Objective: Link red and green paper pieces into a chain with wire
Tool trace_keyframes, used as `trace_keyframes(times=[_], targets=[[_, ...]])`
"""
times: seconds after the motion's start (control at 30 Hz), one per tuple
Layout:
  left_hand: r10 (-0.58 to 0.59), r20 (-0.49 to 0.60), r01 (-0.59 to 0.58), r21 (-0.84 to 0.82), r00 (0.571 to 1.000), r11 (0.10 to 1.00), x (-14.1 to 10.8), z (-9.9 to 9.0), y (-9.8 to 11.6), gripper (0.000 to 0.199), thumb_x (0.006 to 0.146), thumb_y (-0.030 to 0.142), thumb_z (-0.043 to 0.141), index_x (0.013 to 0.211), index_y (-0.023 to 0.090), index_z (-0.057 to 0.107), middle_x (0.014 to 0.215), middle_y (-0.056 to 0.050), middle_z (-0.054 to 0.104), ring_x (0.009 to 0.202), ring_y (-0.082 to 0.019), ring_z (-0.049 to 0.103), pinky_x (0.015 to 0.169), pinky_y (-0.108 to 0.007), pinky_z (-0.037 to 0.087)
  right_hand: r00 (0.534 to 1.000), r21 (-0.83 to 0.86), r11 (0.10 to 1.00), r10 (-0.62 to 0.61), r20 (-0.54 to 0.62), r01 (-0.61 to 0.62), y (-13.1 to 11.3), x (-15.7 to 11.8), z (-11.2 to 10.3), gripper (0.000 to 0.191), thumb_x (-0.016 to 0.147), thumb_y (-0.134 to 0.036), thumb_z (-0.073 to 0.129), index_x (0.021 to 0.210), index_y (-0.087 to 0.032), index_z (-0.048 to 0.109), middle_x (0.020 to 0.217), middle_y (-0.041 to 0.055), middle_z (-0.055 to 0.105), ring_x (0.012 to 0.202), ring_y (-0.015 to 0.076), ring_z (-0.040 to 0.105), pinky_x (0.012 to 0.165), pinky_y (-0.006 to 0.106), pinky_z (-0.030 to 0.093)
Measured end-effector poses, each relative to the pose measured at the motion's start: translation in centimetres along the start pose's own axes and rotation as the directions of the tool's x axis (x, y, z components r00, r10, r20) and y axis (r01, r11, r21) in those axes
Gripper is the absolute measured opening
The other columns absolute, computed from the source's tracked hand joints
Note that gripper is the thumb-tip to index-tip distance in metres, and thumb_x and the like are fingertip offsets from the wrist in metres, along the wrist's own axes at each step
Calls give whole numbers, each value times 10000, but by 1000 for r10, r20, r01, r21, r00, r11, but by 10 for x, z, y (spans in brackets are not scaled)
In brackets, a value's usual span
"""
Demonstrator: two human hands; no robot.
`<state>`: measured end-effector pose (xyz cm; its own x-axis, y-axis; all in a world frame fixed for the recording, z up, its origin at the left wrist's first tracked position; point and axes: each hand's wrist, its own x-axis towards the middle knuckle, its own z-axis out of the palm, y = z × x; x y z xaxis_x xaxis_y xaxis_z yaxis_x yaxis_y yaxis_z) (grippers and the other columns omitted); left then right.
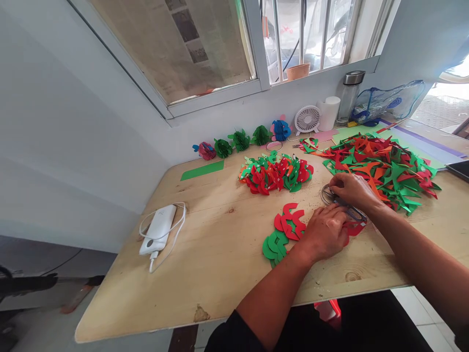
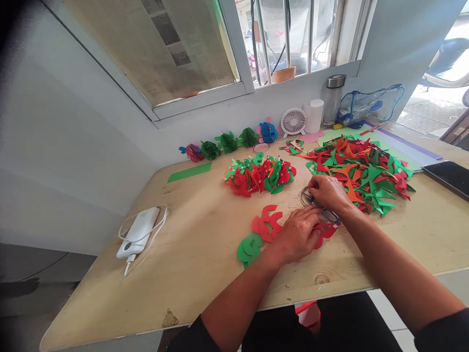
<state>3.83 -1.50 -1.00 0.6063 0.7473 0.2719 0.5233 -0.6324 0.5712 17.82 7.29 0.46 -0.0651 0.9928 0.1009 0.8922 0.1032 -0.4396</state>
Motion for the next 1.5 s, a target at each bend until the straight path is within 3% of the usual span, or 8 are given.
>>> trace_keyframes(times=[0.2, 0.5, 0.73, 0.97, 1.17, 1.33, 1.5], targets=[[-1, -18, 1, 18, 1000, 1000, 0, 3, -2, 238, 827, 170, 456, 1031, 168, 578, 1252, -76, 572, 1238, -219, 436, 1022, -399, 369, 1000, -67, 998, -7, -8, 6, -2, 0, 0, 122, 668, -251, 517, 716, -216, 624, 686, 31, 649, 649, 191, 553, 550, 278, 322], [-14, -31, 14, -17, 999, 1000, 1, 0, 1, 228, 808, 142, 460, 988, 180, 595, 1112, -76, 616, 1142, -229, 503, 966, -404, 407, 1000, -185, 982, -31, 4, 31, -5, -1, 2, 114, 702, -244, 492, 748, -216, 592, 716, 36, 647, 655, 189, 563, 526, 268, 280], [-29, -26, 29, -24, 999, 999, 1, 3, 1, 238, 799, 139, 465, 994, 182, 593, 1115, -81, 617, 1146, -239, 501, 959, -411, 401, 998, -187, 981, -63, -15, 59, -6, -3, 2, 112, 692, -236, 495, 746, -214, 591, 691, 40, 646, 626, 182, 556, 520, 264, 282], [-33, -22, 33, -15, 999, 999, 0, 1, 2, 267, 806, 150, 461, 1040, 197, 580, 1150, -67, 611, 1175, -230, 484, 973, -410, 396, 1000, -59, 998, -21, -12, 20, -9, -2, -3, 56, 640, -225, 531, 657, -217, 584, 635, 17, 632, 588, 166, 522, 528, 263, 323], [-31, -2, 31, -17, 1000, 999, 1, -1, 3, 274, 806, 142, 451, 1045, 192, 575, 1128, -67, 625, 1154, -223, 502, 976, -407, 395, 995, -5, 995, -98, 18, 98, -12, -5, -3, 45, 641, -221, 535, 643, -217, 580, 597, 2, 615, 568, 154, 525, 526, 265, 336], [-33, 9, 33, 0, 999, 999, 0, 0, 2, 254, 801, 135, 457, 1018, 188, 576, 1170, -79, 613, 1184, -229, 486, 988, -424, 381, 997, 223, 972, -72, -39, 79, -7, -4, -9, 38, 637, -236, 554, 628, -215, 583, 568, -16, 601, 559, 142, 551, 553, 258, 391], [-10, -4, 10, 6, 1000, 1000, -1, -1, 1, 212, 812, 140, 452, 981, 166, 577, 1272, -84, 564, 1264, -213, 418, 1027, -397, 351, 999, 499, 865, -27, -41, 44, -2, 0, -16, 109, 636, -314, 607, 647, -207, 593, 622, -5, 612, 568, 141, 551, 549, 267, 418]])
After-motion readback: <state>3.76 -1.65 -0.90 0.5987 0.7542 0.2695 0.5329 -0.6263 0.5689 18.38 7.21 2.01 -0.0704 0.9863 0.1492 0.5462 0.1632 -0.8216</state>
